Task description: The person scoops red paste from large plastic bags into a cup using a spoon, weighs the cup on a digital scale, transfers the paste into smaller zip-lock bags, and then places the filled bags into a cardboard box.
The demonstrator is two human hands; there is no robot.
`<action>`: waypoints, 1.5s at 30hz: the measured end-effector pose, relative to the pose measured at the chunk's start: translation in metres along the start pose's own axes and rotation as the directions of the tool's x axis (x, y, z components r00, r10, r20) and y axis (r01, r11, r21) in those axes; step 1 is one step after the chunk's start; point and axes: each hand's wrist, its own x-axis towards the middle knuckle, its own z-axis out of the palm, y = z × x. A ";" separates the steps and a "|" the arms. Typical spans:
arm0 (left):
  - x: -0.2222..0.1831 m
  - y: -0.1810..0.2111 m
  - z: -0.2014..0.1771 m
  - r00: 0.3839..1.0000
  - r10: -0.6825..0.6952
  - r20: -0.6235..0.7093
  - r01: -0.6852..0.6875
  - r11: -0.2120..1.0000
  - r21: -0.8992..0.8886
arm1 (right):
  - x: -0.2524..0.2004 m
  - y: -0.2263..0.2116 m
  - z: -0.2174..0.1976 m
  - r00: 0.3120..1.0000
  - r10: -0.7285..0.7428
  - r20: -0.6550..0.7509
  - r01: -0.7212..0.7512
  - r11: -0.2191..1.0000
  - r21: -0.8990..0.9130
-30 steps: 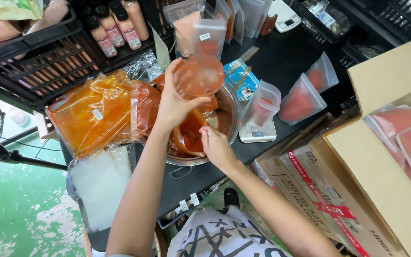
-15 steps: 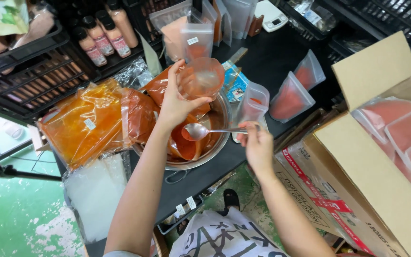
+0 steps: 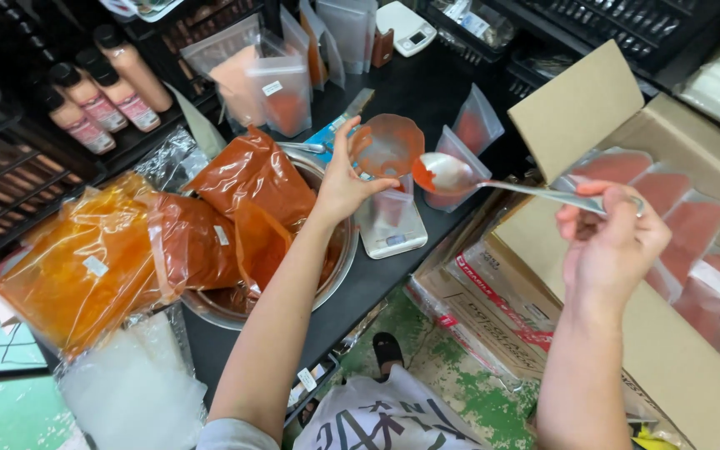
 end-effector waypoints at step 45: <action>0.002 0.004 0.019 0.999 0.040 0.019 -0.044 0.963 0.268 | -0.015 0.061 0.036 0.920 -0.229 0.319 0.316 0.914 -0.255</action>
